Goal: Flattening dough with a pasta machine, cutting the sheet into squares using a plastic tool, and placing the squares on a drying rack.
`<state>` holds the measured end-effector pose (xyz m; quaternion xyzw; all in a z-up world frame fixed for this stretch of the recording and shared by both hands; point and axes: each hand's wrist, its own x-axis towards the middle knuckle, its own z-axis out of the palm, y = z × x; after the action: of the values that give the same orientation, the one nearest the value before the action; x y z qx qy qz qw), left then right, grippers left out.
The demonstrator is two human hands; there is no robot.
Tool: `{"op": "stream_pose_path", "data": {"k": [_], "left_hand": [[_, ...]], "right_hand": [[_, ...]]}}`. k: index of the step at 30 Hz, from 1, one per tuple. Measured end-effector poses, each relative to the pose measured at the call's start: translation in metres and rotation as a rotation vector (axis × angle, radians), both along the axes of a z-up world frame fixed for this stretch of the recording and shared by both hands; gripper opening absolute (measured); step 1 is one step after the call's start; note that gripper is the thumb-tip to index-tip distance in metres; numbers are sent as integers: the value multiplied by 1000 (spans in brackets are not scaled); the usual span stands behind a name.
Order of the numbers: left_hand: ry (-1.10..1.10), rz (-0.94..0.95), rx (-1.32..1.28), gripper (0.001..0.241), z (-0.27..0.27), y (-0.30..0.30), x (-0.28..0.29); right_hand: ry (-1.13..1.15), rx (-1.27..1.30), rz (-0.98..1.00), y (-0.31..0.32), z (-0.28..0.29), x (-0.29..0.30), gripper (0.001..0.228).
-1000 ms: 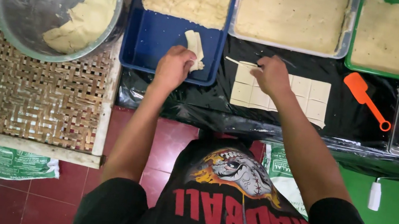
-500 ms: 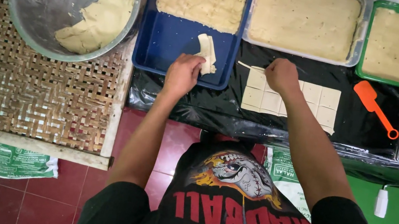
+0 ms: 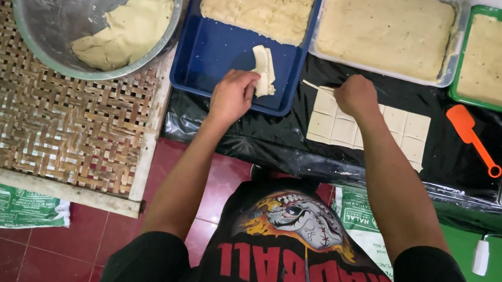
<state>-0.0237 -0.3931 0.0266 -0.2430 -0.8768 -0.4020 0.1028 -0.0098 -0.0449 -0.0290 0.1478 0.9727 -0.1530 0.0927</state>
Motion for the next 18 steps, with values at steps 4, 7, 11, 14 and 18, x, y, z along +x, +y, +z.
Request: {"op": "stream_pose_path", "data": {"k": [4,7,11,14,18], "left_hand": [[-3,2,43,15,-1,-2,-1],[43,14,98,18,-2,-1,-1],[-17,28,156,20,2,-3,-3],[-5,41,190,21,-2,-6,-3],[76,29,196,20,-2,-5,-4]], "right_hand": [[12,-44,73,-28,52,3,22],[92,-229,143,-61,105,5,23],[124,-415,176,-100,147,-1,20],[103,-593,124,-119,149,-3,15],[268,-618,359,-115,106,5,21]]}}
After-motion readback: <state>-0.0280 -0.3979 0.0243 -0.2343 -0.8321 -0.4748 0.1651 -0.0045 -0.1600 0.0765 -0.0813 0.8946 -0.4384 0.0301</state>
